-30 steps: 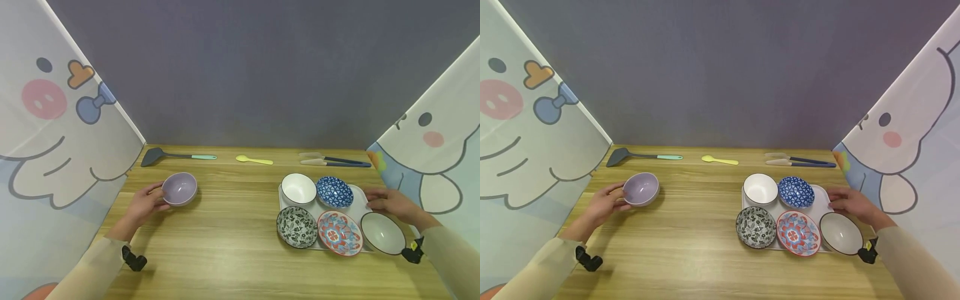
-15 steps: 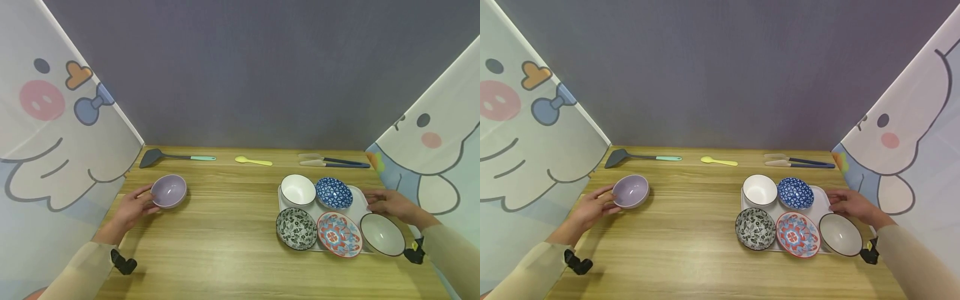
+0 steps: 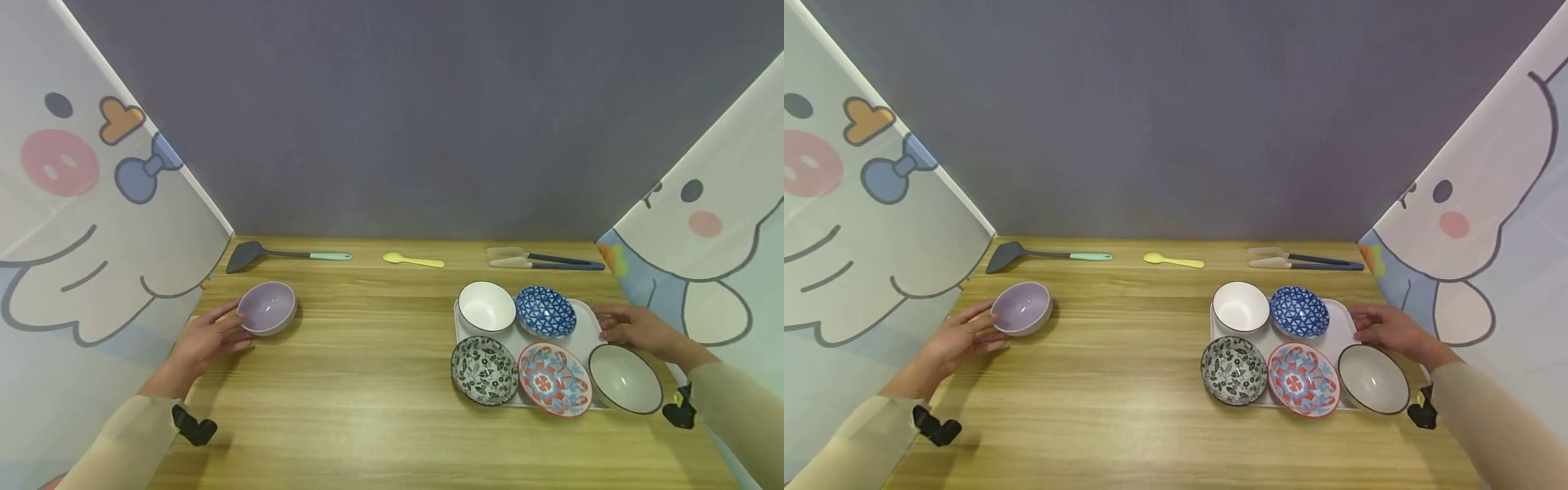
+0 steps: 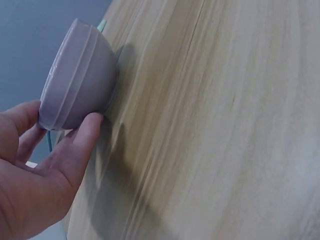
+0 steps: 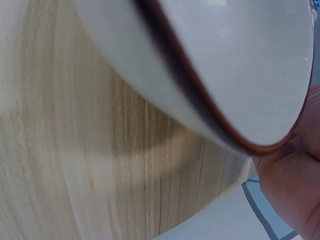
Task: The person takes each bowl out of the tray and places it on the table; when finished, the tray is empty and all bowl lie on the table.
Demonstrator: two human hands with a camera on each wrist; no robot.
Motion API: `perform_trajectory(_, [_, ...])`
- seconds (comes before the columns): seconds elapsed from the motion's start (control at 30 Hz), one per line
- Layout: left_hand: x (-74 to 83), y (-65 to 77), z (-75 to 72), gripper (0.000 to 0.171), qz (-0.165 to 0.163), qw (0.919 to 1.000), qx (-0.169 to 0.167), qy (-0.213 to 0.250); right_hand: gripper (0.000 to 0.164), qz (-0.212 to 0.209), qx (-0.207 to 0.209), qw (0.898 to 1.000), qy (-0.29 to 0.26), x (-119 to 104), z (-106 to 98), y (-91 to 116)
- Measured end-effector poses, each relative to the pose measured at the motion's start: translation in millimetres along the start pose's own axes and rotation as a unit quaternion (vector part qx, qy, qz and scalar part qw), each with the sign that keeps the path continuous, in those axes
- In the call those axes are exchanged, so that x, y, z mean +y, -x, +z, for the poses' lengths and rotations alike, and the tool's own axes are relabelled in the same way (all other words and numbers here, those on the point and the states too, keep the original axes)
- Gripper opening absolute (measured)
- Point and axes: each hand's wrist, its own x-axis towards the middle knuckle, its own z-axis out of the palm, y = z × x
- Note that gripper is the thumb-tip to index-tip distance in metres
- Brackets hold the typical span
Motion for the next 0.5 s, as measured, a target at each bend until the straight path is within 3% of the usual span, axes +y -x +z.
perform_trajectory(0.5, [7.2, 4.2, -15.2, 0.075, 0.009, 0.9940, -0.104, 0.033, 0.069, 0.017, 0.010, 1.000, 0.011, -2.5, 2.7, 0.1])
